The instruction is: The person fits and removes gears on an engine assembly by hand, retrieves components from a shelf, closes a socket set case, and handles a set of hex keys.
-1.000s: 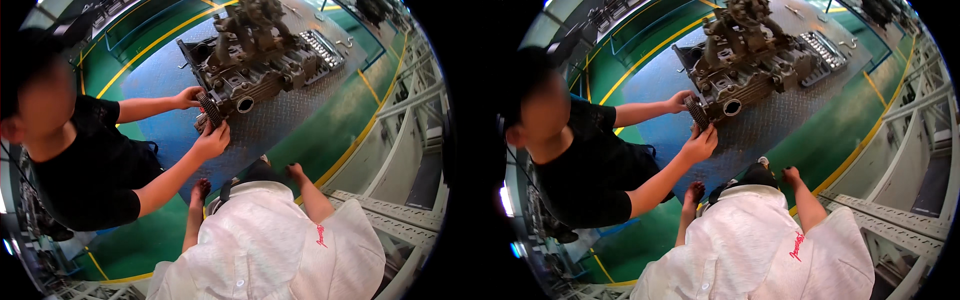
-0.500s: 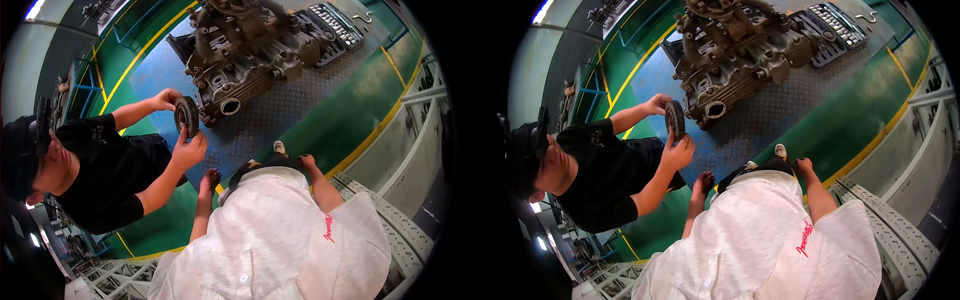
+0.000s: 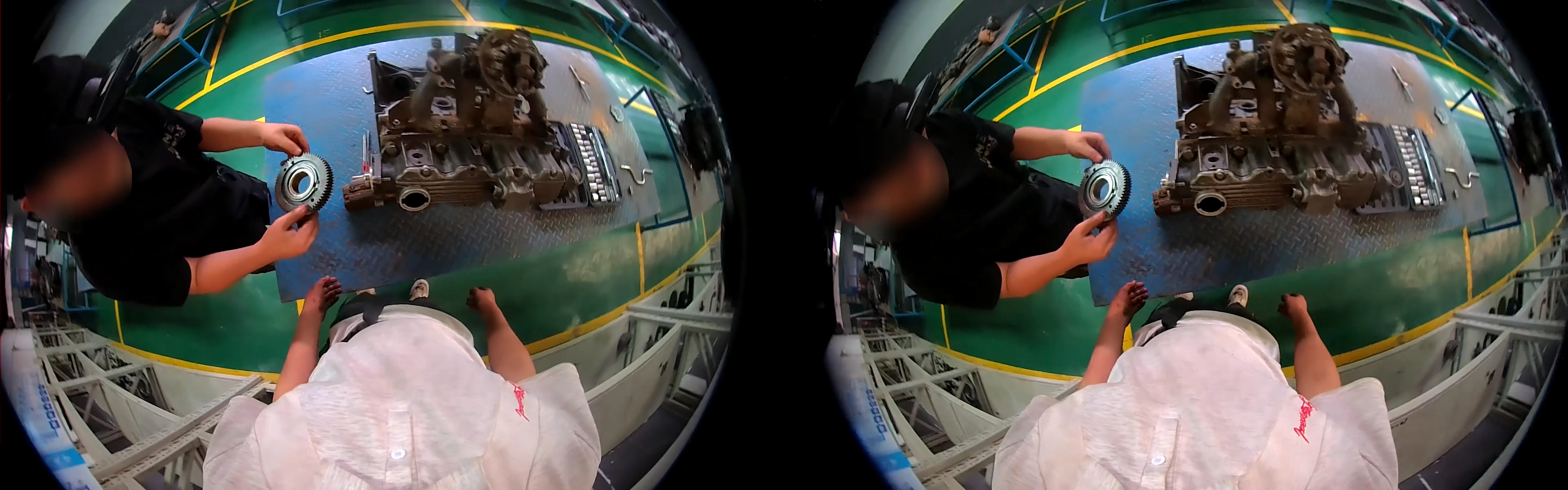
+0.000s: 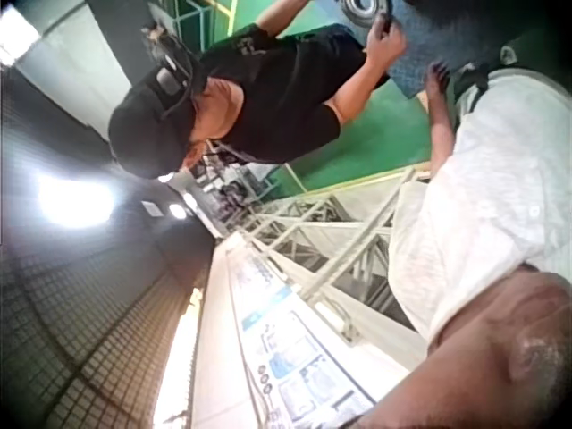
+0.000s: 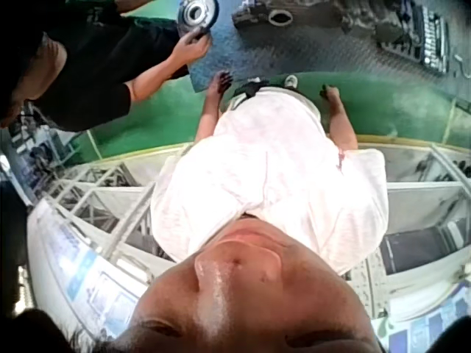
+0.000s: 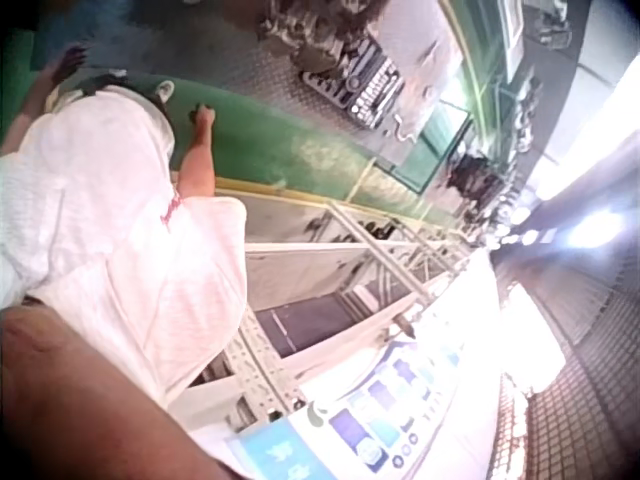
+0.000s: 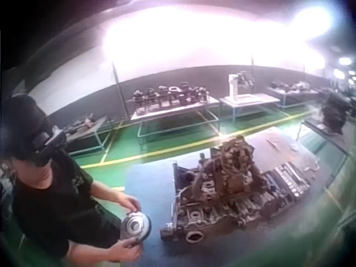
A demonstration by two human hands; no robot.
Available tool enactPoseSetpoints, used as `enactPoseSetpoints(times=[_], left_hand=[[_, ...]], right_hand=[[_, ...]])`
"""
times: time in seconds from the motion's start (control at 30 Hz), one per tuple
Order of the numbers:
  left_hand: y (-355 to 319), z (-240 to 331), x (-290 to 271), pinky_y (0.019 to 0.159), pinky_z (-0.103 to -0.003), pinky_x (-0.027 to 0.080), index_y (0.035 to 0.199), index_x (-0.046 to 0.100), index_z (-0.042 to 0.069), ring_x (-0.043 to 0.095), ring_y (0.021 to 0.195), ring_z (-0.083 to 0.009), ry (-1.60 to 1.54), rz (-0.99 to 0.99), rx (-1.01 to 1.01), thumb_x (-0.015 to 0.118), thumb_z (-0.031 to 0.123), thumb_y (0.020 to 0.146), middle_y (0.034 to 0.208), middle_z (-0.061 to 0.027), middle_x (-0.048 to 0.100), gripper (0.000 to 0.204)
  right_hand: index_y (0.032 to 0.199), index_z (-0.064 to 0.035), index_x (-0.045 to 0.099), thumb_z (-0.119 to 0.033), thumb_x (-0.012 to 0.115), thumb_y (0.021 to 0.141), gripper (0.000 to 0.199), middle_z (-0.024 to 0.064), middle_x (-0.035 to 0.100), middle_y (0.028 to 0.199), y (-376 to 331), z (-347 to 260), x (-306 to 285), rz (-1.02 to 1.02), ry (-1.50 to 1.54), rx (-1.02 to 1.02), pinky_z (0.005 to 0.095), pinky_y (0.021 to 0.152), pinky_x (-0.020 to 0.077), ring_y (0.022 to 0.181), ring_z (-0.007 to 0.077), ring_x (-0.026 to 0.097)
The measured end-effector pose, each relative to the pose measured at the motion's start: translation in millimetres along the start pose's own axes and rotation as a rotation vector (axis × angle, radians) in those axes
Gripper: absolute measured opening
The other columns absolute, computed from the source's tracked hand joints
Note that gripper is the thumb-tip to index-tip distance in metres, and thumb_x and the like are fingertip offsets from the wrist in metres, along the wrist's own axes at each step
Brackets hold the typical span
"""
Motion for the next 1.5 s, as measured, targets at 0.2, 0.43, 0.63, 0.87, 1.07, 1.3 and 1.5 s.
enactPoseSetpoints(times=[0.2, 0.43, 0.63, 0.87, 1.07, 1.3, 1.5], left_hand=[[-42.7, 46.3, 39.8, 0.076, -0.031, 0.048, 0.1, 0.063, 0.008, 0.062, 0.085, -0.0196, 0.202, -0.159, 0.128, 0.053, 0.037, 0.088, 0.094, -0.0067, 0.065, 0.033], [-195.0, 190.2, 93.1, 0.061, -0.025, 0.044, 0.097, 0.064, 0.001, 0.053, 0.067, -0.0084, 0.457, -0.516, 0.559, 0.054, 0.029, 0.092, 0.081, -0.0019, 0.063, 0.03], [-211.5, 331.5, 72.6, 0.074, -0.036, 0.048, 0.11, 0.059, -0.003, 0.061, 0.081, -0.0313, 0.94, 0.43, 1.328, 0.056, 0.03, 0.089, 0.087, -0.0173, 0.063, 0.039], [-79.2, 332.9, 58.6, 0.07, -0.03, 0.05, 0.107, 0.056, -0.01, 0.063, 0.084, -0.0207, 0.631, -0.147, 0.645, 0.068, 0.024, 0.083, 0.09, -0.0157, 0.064, 0.043], [-70.0, 327.8, 49.8, 0.067, -0.03, 0.049, 0.102, 0.06, -0.011, 0.062, 0.077, -0.0168, 0.486, -0.231, 0.743, 0.074, 0.024, 0.075, 0.088, -0.0149, 0.067, 0.046], [-139.5, 321.8, 58.7, 0.077, -0.028, 0.049, 0.106, 0.058, -0.009, 0.061, 0.086, -0.0164, 0.432, -0.327, 0.856, 0.075, 0.013, 0.074, 0.094, -0.0118, 0.065, 0.043], [-226.5, 302.0, 73.9, 0.089, -0.034, 0.048, 0.115, 0.052, -0.004, 0.061, 0.098, -0.0215, 0.118, -0.775, 1.073, 0.073, -0.002, 0.071, 0.104, -0.0136, 0.062, 0.049]], right_hand=[[0.094, 0.0022, 0.057, -0.012, 0.059, 0.084, 0.018, 0.0151, 0.057, 0.07, -28.5, -33.4, 27.6, -0.081, -0.009, -0.049, 0.0394, 0.05, 0.0468, 0.055, 0.0277, 0.056], [0.089, -0.0022, 0.065, -0.032, 0.065, 0.084, 0.03, 0.0072, 0.063, 0.074, -210.6, -128.6, 193.0, -0.278, -0.451, -0.314, 0.0281, 0.056, 0.0457, 0.061, 0.0156, 0.058], [0.111, -0.0061, 0.057, -0.039, 0.062, 0.087, 0.041, 0.0025, 0.06, 0.092, -321.6, -237.6, 364.6, -0.496, -0.011, -0.62, 0.0261, 0.068, 0.0454, 0.082, 0.0117, 0.057], [0.112, -0.0012, 0.056, -0.03, 0.068, 0.082, 0.043, 0.0061, 0.061, 0.097, -314.8, -271.8, 444.2, -0.498, -0.005, -0.525, 0.0301, 0.074, 0.0495, 0.089, 0.0152, 0.06], [0.11, 0.0042, 0.056, -0.012, 0.074, 0.074, 0.044, 0.01, 0.063, 0.098, -325.9, -273.6, 450.7, -0.517, 0.006, -0.742, 0.031, 0.075, 0.05, 0.086, 0.0178, 0.062], [0.109, 0.0041, 0.057, -0.008, 0.071, 0.07, 0.043, 0.0093, 0.065, 0.093, -391.1, -274.9, 422.4, -0.254, -0.093, -1.057, 0.0287, 0.076, 0.0488, 0.084, 0.0144, 0.06], [0.105, 0.001, 0.06, -0.01, 0.072, 0.067, 0.041, 0.0152, 0.066, 0.094, -512.8, -267.5, 369.0, -0.025, -0.43, -1.354, 0.03, 0.078, 0.0497, 0.085, 0.0176, 0.064]])
Point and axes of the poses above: each hand's wrist, its own y-axis towards the middle knuckle, its own x-axis out of the palm, z = x × y, the point moved 7 cm from there along y, towards the middle knuckle
